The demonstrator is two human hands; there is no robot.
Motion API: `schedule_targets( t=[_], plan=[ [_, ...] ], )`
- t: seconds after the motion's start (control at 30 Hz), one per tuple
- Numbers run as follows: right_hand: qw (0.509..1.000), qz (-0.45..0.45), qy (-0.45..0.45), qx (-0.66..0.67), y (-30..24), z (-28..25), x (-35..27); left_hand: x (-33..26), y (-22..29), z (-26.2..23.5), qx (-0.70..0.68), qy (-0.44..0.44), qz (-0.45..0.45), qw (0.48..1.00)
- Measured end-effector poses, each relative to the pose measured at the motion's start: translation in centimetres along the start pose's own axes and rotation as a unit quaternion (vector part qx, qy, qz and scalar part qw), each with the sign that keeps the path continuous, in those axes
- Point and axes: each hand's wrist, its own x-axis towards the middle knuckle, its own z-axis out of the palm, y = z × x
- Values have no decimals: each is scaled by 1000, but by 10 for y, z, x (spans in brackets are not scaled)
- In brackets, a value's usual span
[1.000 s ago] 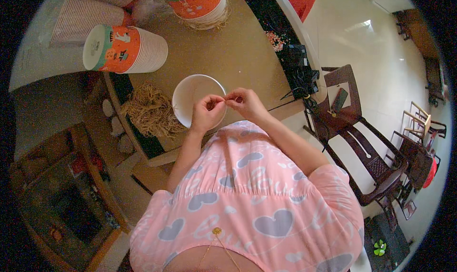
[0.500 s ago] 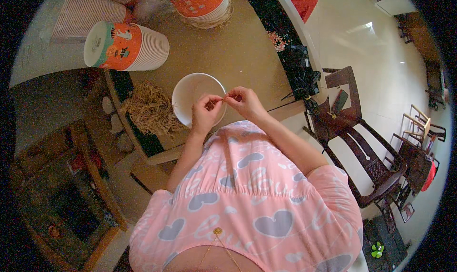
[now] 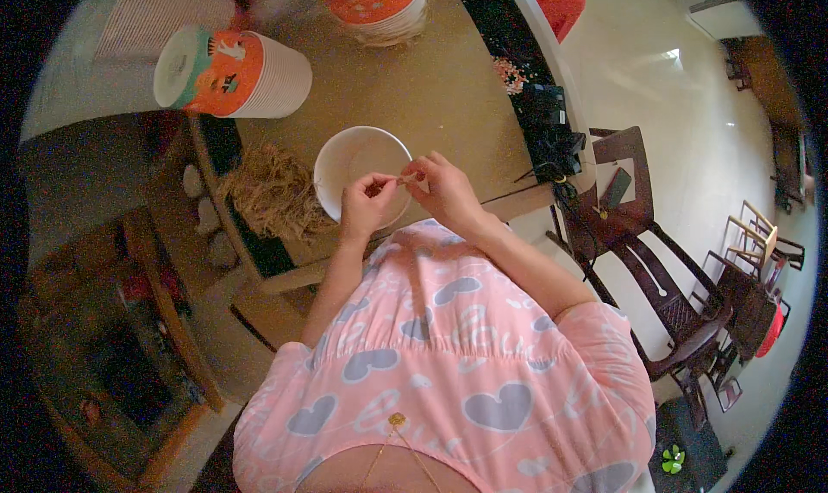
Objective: Organizing decorative paper cups and placing shredded material into a container.
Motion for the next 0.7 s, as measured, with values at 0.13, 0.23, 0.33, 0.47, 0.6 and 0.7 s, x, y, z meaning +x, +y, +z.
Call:
schedule_targets(
  t=[0.13,0.23,0.33,0.47,0.6,0.7],
  plan=[
    [992,-88,13,-89,-5,3,1,2,-8,-3,-30,-7,17,999],
    [985,-115,7,-125,-10,6,4,2,-9,-5,-53,-18,9,998],
    [978,-104,3,-179,-13,8,5,1,-5,-6,-71,-33,4,997],
    [970,-92,9,-225,-12,10,5,2,-6,-3,-87,-16,28,996],
    [969,-92,12,-227,-15,8,4,2,-9,1,-62,-39,29,997],
    [974,-57,24,-217,-16,4,3,4,-12,3,-48,-57,26,997]
  ],
)
